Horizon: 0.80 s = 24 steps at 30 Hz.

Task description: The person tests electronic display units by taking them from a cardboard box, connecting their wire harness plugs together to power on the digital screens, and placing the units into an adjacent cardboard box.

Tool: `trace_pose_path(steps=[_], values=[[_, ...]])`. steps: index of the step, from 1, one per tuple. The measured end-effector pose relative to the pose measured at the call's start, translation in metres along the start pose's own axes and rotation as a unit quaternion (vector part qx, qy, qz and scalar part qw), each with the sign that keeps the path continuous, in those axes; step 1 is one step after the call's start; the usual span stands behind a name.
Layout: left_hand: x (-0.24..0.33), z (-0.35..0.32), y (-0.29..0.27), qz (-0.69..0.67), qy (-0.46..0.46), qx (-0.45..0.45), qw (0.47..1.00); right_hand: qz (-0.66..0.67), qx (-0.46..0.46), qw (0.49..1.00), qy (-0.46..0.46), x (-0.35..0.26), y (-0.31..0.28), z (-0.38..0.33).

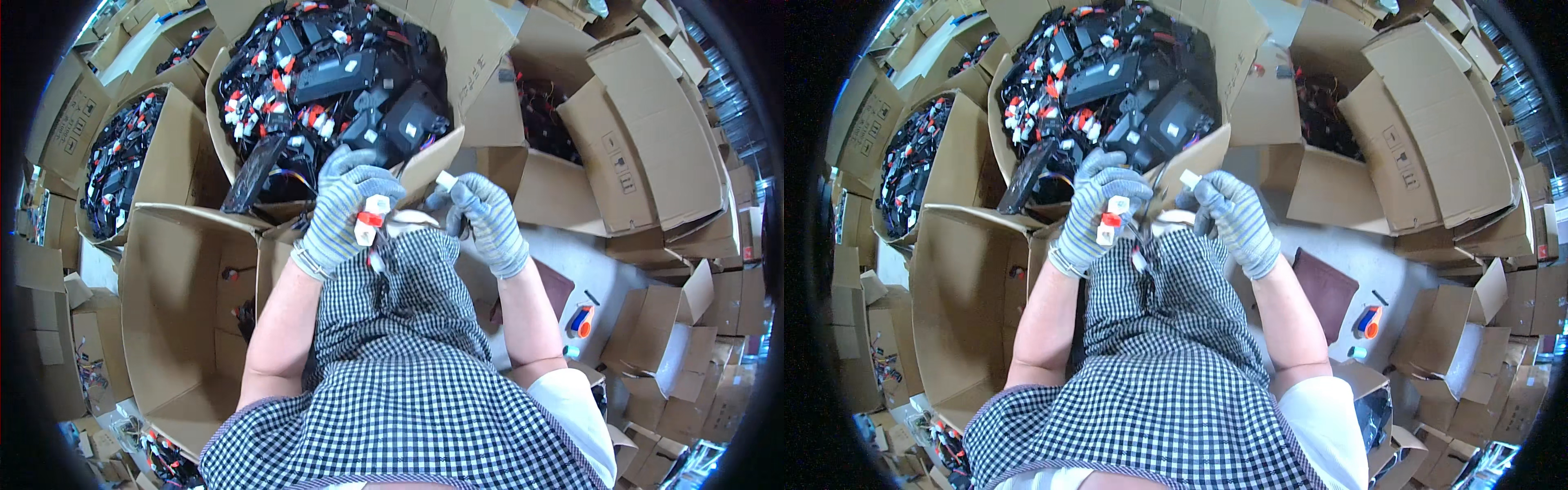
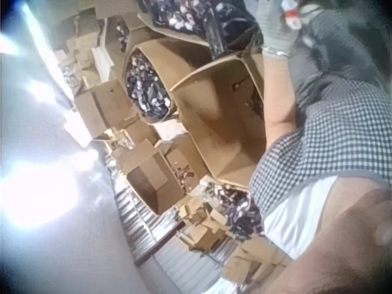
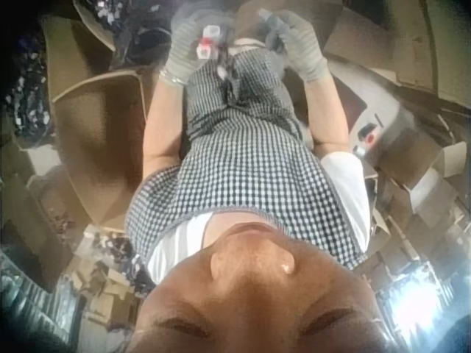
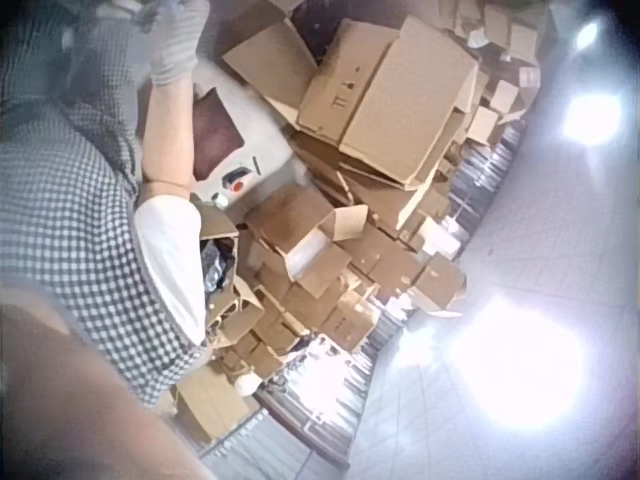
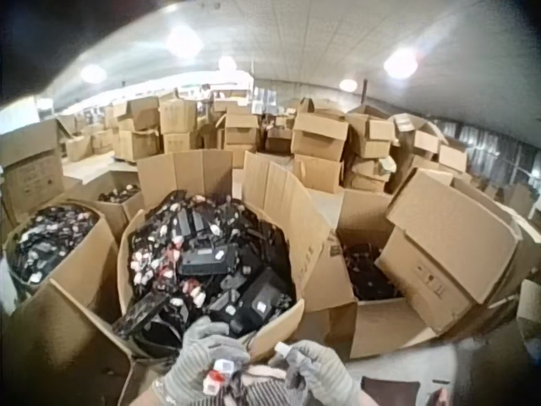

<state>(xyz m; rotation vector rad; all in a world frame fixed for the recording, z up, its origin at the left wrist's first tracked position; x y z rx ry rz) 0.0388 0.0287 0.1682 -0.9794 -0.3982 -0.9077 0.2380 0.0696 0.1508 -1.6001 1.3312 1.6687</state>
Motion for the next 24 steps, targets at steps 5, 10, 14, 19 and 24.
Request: trace_pose_path(steps=[5,10,14,19,24], values=[[0.026,-0.019,0.020,0.329,0.209,-0.258,0.884,0.010,0.010,1.000,0.023,0.010,-0.010,-0.008],[-0.014,-0.064,0.053,0.479,0.264,-0.369,0.752,-0.004,0.027,0.999,0.023,0.016,-0.015,-0.017],[-0.006,-0.048,0.036,0.420,0.220,-0.355,0.805,-0.001,0.028,0.999,0.015,0.020,-0.019,-0.029],[0.011,-0.023,0.003,0.196,0.135,-0.233,0.943,-0.050,-0.013,0.999,0.009,0.017,-0.006,-0.036],[-0.003,-0.051,0.020,0.358,0.219,-0.366,0.831,-0.080,-0.013,0.997,0.007,0.017,-0.001,-0.031]])
Point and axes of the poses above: each hand's wrist, its own z-axis towards the middle knuckle, its own y-axis out of the palm, x = y × z, the point moved 5 cm from there along z, towards the middle knuckle, and after that the axes turned 10 degrees about z, right-handed, at the moved point
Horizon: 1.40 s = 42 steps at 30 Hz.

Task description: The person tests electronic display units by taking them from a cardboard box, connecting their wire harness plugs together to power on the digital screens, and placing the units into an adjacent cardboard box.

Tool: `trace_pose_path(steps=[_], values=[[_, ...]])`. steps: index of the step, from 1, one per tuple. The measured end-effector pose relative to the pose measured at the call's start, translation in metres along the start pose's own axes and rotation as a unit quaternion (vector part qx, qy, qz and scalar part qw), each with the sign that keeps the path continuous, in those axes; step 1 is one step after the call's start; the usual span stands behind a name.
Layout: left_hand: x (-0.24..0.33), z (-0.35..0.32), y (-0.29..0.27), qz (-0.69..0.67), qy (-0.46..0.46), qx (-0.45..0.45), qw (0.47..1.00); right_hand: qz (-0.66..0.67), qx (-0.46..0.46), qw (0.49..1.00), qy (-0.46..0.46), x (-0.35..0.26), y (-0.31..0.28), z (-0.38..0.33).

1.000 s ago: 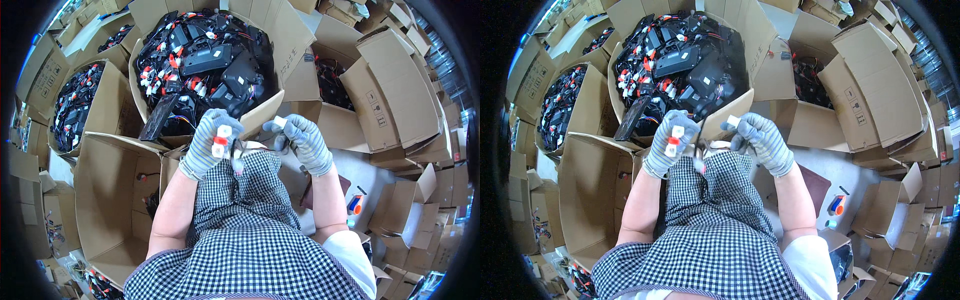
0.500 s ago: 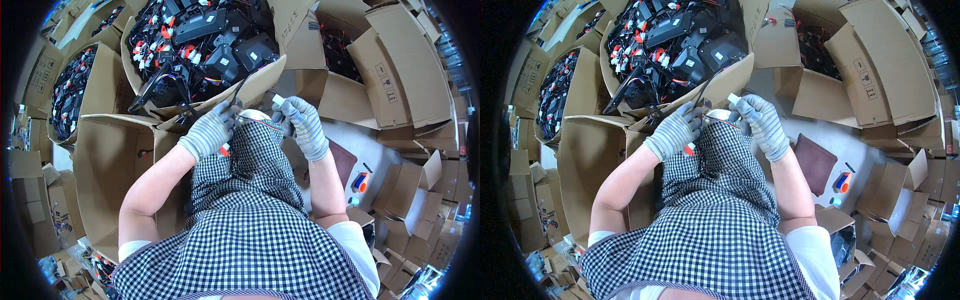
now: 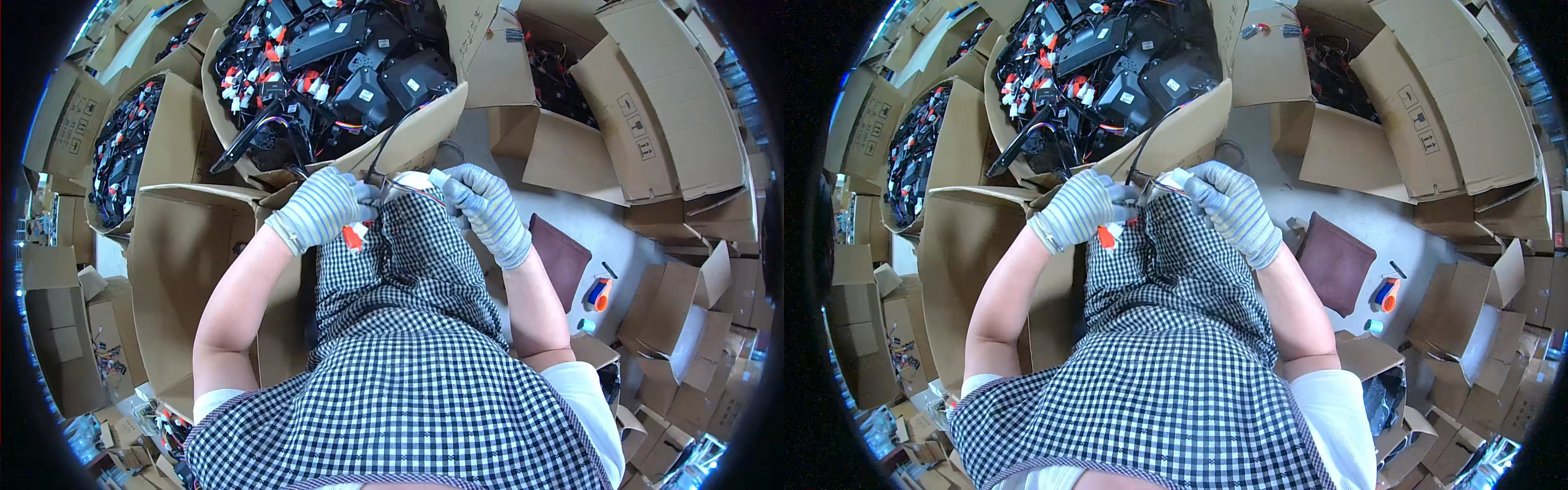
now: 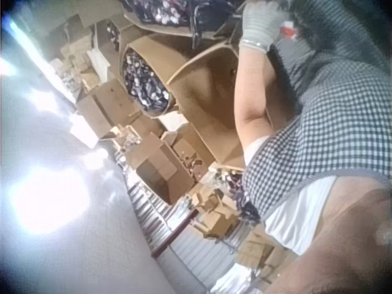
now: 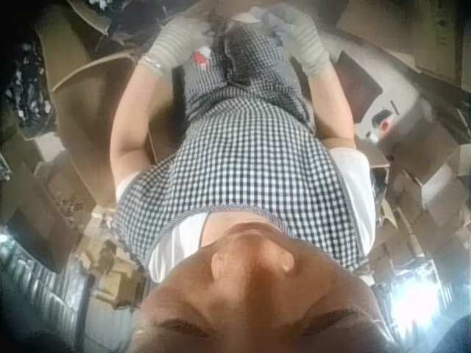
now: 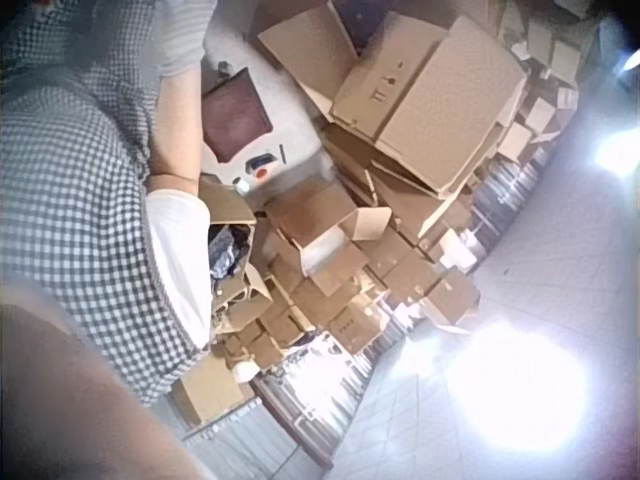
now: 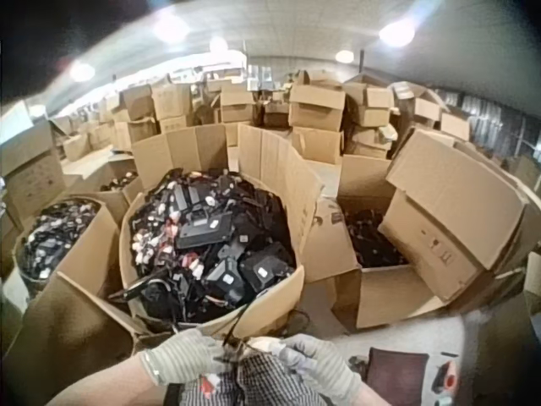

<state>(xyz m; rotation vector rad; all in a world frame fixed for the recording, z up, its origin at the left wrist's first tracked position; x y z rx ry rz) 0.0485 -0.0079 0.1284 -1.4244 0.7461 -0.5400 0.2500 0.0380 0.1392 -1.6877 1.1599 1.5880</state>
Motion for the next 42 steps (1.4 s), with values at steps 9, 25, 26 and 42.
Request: trace_pose_path(steps=[9,25,26,42], values=[[-0.011,0.001,0.033,0.113,-0.137,-0.136,0.975,0.020,-0.009,0.999,0.041,0.017,0.004,-0.007],[-0.020,-0.001,-0.016,-0.347,-0.121,0.229,0.901,-0.355,-0.066,0.914,-0.184,-0.021,0.039,0.008],[-0.019,0.000,-0.016,-0.364,-0.114,0.233,0.894,-0.333,-0.120,0.926,-0.135,-0.006,0.034,0.015],[-0.014,-0.004,-0.029,-0.360,-0.111,0.200,0.904,-0.606,0.110,0.747,-0.250,-0.019,-0.010,0.122]])
Point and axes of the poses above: each hand's wrist, its own z-axis towards the middle knuckle, its own y-axis out of the palm, x = y × z, the point moved 5 cm from there along z, towards the middle knuckle, and after that the axes turned 10 degrees about z, right-handed, at the moved point
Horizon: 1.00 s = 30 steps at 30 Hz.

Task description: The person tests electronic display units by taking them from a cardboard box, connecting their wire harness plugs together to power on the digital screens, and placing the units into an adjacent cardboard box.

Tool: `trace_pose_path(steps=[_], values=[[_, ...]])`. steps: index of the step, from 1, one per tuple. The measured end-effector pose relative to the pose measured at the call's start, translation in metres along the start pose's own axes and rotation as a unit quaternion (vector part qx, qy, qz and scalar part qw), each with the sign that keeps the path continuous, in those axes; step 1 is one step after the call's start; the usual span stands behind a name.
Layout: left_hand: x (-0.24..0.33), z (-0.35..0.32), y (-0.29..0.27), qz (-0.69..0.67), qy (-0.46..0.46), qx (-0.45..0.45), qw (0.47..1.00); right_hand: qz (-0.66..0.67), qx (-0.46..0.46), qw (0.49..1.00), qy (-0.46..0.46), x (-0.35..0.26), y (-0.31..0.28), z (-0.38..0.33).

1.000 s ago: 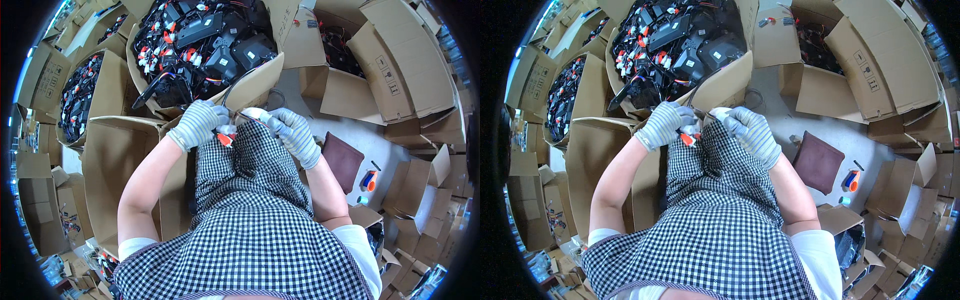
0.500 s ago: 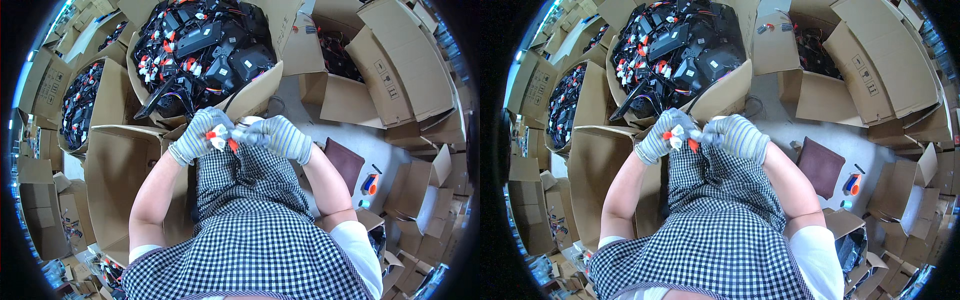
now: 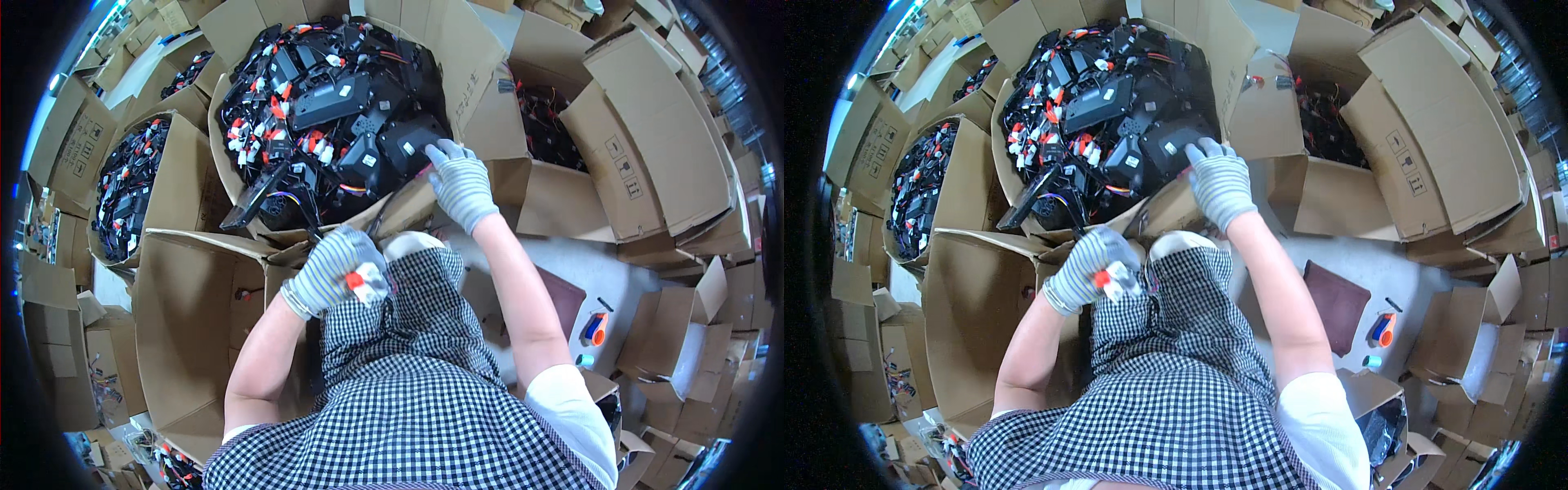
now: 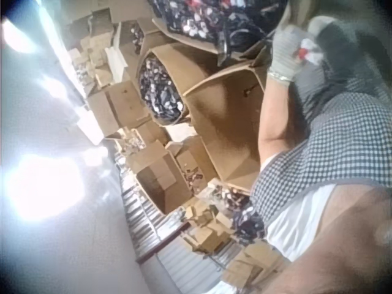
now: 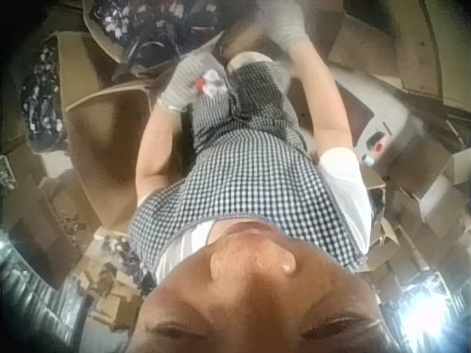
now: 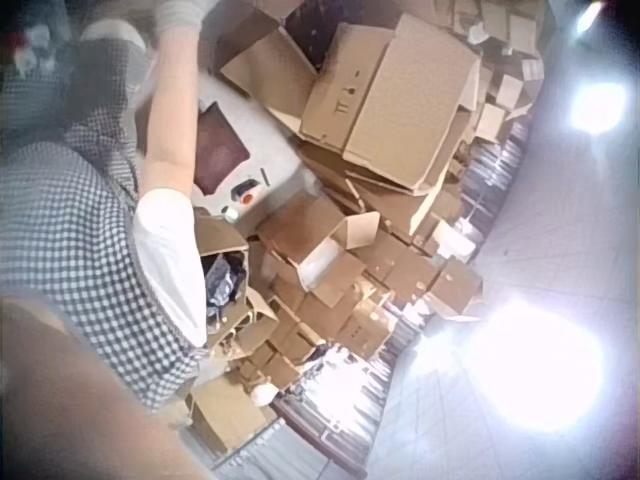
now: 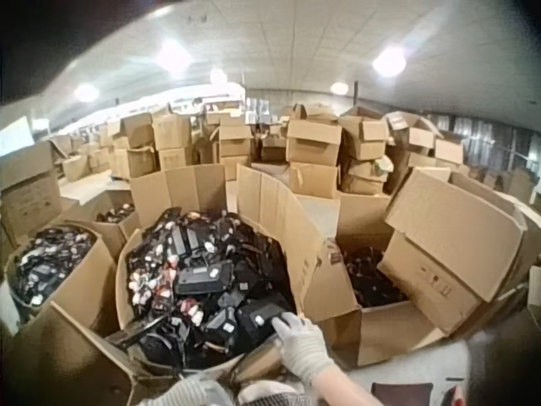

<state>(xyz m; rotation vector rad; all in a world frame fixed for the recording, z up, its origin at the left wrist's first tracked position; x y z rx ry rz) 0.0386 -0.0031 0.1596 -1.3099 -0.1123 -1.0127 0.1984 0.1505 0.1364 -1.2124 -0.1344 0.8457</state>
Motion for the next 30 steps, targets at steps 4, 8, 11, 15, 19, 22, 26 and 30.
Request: trace_pose_path(steps=[4,8,11,15,19,22,26,30], values=[[0.003,-0.006,0.006,0.065,0.024,-0.051,0.996,-0.011,-0.116,0.993,-0.013,0.032,0.025,0.026],[0.010,-0.009,-0.009,0.006,0.066,0.007,0.998,-0.065,-0.148,0.986,-0.030,0.037,0.021,0.048],[0.023,-0.013,-0.025,-0.007,0.147,0.093,0.985,0.131,0.075,0.988,0.016,0.040,0.001,0.039],[0.051,-0.031,-0.060,0.144,0.181,0.194,0.953,0.854,0.126,0.500,0.078,0.022,0.011,0.023],[0.078,-0.056,-0.099,0.103,0.181,0.346,0.915,0.913,0.053,0.376,0.146,-0.052,0.011,0.015],[0.095,-0.084,-0.123,0.176,0.116,0.456,0.864,0.913,-0.050,0.375,0.151,-0.122,0.023,0.009],[0.122,-0.127,-0.164,0.348,0.063,0.643,0.679,0.885,-0.310,0.342,0.055,-0.239,0.018,-0.031],[0.143,-0.177,-0.196,0.520,0.079,0.667,0.528,0.697,-0.421,0.531,-0.236,-0.302,-0.025,-0.082]])
Point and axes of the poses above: each hand's wrist, its own z-axis towards the middle knuckle, its own y-axis out of the palm, x = y × z, the point moved 5 cm from there along z, towards the middle knuckle, and after that the axes turned 10 degrees about z, right-handed, at the moved point
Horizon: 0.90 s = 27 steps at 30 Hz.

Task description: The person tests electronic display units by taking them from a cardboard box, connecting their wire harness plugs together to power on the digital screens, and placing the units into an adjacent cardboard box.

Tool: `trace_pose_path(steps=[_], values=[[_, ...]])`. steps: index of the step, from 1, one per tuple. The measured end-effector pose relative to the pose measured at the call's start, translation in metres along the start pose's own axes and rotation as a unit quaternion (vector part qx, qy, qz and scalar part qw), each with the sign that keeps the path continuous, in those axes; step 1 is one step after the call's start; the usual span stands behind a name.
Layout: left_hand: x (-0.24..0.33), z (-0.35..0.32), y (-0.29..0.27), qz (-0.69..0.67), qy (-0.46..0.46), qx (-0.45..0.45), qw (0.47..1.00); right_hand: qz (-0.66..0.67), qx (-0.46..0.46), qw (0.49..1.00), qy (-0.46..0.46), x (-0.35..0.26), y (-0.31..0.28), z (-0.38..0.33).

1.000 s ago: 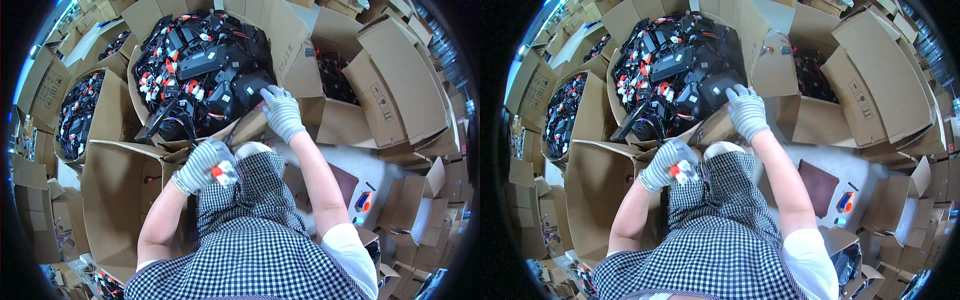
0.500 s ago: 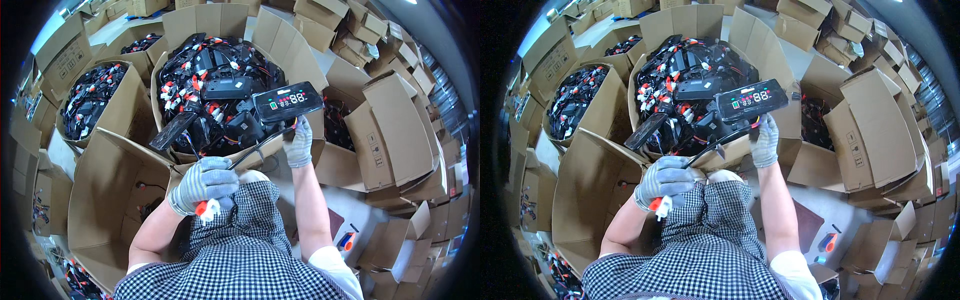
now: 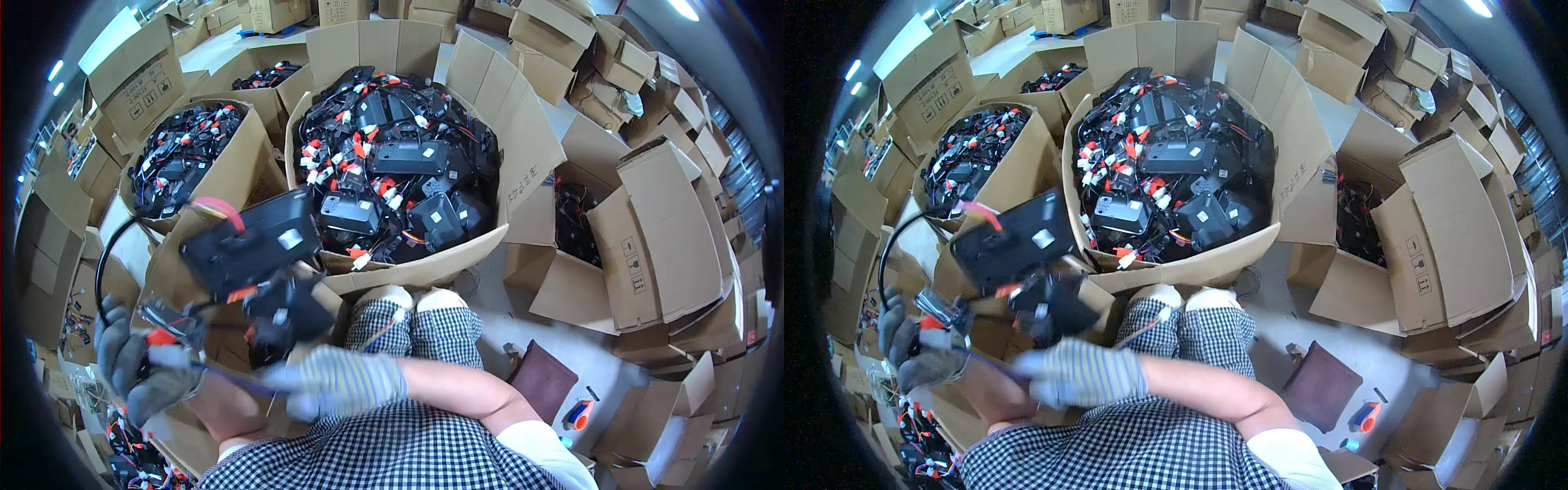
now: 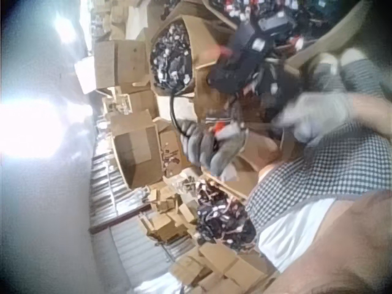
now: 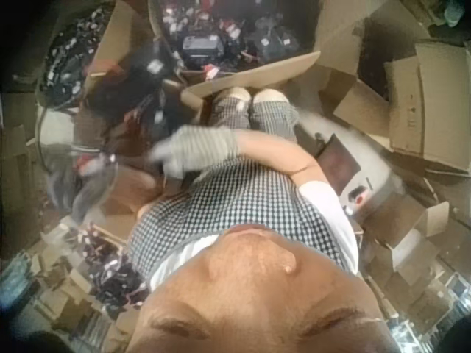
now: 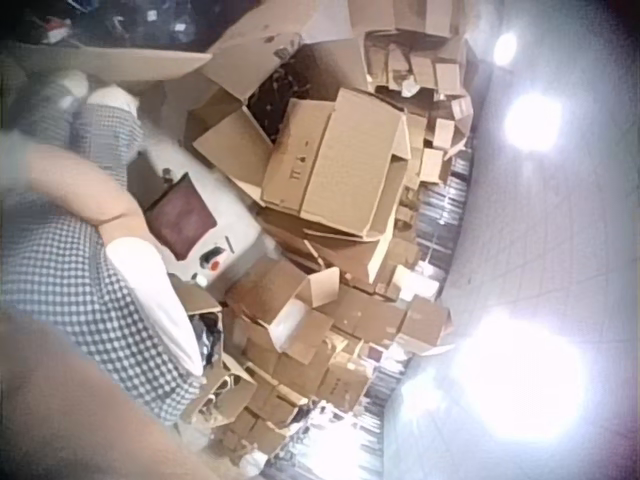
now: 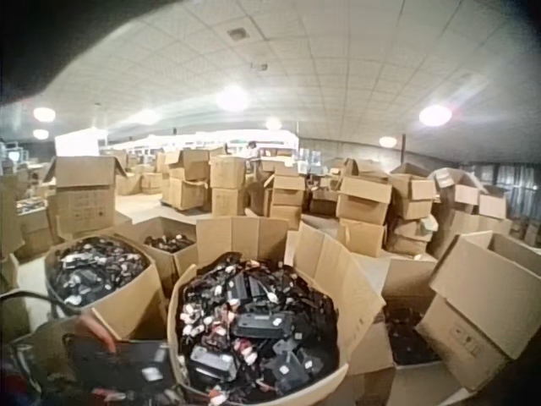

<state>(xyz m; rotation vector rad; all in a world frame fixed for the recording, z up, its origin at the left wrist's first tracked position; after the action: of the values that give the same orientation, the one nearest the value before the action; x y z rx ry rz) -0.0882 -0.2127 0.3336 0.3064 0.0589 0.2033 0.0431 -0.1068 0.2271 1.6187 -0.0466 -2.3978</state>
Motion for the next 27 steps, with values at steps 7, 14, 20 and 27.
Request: trace_pose_path(steps=[7,14,20,27], values=[[-0.086,-0.047,-0.090,0.116,-0.058,-0.237,0.963,-0.213,0.055,0.975,0.031,-0.008,-0.038,-0.061],[-0.191,-0.278,-0.173,0.333,-0.267,-0.597,0.679,0.104,0.378,0.920,-0.024,-0.022,-0.094,-0.155],[-0.101,-0.350,-0.152,0.225,-0.321,-0.881,0.265,0.019,0.553,0.830,-0.068,-0.067,-0.123,-0.200],[-0.045,-0.218,0.053,0.018,-0.207,-0.593,0.778,-0.153,0.655,0.735,-0.083,-0.082,-0.143,-0.221]])
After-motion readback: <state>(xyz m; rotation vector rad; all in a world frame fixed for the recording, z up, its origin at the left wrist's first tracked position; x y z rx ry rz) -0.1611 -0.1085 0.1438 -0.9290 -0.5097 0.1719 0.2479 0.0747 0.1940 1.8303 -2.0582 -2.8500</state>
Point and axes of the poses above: each hand's wrist, its own z-axis towards the middle knuckle, its own y-axis out of the palm, x = y × z, the point moved 5 cm from there along z, towards the middle knuckle, and after that the axes turned 10 degrees about z, right-handed, at the moved point
